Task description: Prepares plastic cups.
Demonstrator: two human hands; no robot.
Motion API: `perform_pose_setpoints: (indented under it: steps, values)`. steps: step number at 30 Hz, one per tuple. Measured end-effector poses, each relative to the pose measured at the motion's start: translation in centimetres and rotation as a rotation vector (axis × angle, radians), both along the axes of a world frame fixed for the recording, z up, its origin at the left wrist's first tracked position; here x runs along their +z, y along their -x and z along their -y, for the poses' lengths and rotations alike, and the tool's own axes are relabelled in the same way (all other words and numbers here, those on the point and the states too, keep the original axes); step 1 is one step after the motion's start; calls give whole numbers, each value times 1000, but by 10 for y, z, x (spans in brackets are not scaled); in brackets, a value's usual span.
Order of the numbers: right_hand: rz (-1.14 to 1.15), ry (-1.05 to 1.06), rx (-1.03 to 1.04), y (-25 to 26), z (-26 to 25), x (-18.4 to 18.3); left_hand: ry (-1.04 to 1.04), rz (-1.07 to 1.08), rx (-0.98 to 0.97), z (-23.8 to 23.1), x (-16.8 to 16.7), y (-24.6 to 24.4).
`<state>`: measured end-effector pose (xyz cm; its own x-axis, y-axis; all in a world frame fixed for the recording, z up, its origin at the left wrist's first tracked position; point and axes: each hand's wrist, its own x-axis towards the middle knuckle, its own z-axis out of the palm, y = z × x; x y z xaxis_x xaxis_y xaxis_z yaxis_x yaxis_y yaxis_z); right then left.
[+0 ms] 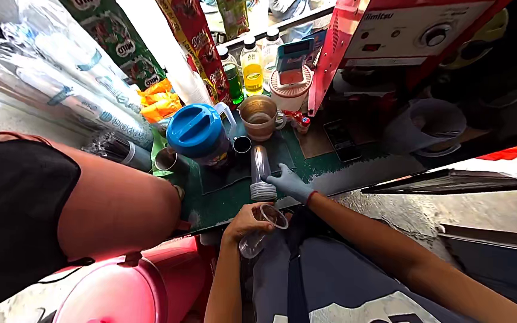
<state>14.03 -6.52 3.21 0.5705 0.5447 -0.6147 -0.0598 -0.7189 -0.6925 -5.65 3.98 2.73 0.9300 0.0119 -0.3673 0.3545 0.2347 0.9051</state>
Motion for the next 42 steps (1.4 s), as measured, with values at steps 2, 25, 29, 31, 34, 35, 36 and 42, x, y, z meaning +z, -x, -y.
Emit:
perform_pose_setpoints:
  steps: [2, 25, 29, 31, 34, 35, 36, 42]
  values:
    - [12, 68, -51, 4, -24, -14, -23, 10, -40, 5, 14, 2]
    - [368, -679, 672, 4, 116, 145, -568, 263, -678, 30, 150, -29]
    - [381, -642, 714, 3, 119, 145, -559, 262, -720, 35, 146, -32]
    - [360, -635, 723, 3, 119, 145, -557, 284, -725, 37, 146, -32]
    - [309, -632, 765, 2, 117, 146, -556, 331, -727, 40, 144, -31]
    - [286, -622, 788, 2, 116, 148, -556, 339, -726, 41, 144, -30]
    - [273, -602, 807, 2, 115, 149, -553, 343, -721, 42, 144, -29]
    - [396, -603, 834, 10, 113, 154, -560, 305, -692, 40, 144, -22]
